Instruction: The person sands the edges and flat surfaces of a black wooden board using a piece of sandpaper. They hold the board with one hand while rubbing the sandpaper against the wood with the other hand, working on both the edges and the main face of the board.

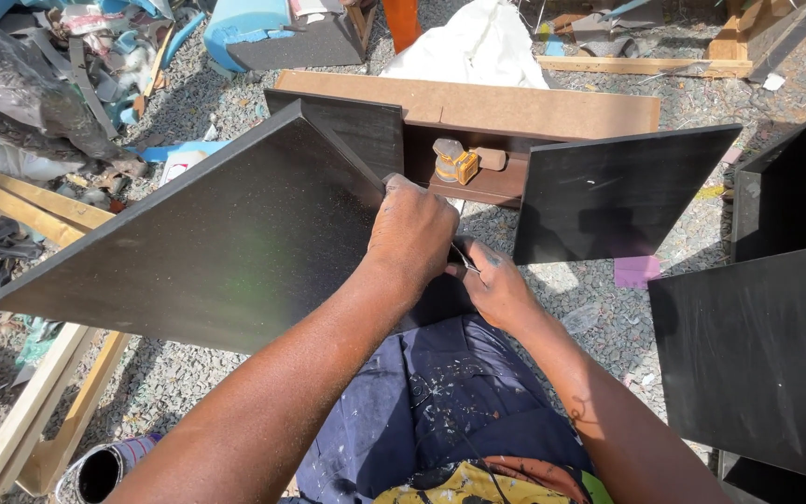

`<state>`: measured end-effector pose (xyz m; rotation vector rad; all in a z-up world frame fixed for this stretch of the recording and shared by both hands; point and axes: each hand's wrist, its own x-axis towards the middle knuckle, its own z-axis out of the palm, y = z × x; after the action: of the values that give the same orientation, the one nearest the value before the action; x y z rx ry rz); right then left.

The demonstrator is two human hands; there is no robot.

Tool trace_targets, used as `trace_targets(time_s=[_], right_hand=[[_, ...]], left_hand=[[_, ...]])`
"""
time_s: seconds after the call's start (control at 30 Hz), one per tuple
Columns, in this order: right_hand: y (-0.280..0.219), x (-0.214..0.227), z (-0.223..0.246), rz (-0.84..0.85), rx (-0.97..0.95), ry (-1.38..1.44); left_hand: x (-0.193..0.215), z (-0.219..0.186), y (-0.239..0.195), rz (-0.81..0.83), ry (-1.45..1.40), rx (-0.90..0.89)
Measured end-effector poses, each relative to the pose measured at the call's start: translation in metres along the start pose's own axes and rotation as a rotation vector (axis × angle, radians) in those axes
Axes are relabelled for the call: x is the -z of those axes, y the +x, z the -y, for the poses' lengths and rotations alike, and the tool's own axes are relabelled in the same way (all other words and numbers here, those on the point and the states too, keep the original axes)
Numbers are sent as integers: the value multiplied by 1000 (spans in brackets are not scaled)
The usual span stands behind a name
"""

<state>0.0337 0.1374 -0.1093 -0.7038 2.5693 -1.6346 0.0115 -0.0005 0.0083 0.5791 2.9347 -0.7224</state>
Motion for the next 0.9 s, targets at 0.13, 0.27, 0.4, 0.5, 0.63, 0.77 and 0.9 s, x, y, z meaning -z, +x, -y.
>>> trace_targets(time_s=[0.13, 0.27, 0.4, 0.5, 0.63, 0.77, 0.9], right_hand=[[3, 5, 3, 138, -83, -11], [11, 12, 21, 252, -181, -19], [1, -3, -22, 141, -267, 2], [-3, -5, -20, 104, -256, -139], [-11, -8, -24, 102, -219, -79], [-7, -13, -35, 81, -156, -131], [15, -4, 1, 193, -529, -150]], left_hand=[[-8, 3, -5, -29, -5, -58], [-9, 4, -11, -99, 45, -97], [-11, -1, -37, -195, 158, -197], [-14, -6, -71, -403, 106, -173], [-8, 19, -100, -537, -1, -226], [2, 49, -120, -665, 66, -112], [3, 100, -118, -861, 91, -16]])
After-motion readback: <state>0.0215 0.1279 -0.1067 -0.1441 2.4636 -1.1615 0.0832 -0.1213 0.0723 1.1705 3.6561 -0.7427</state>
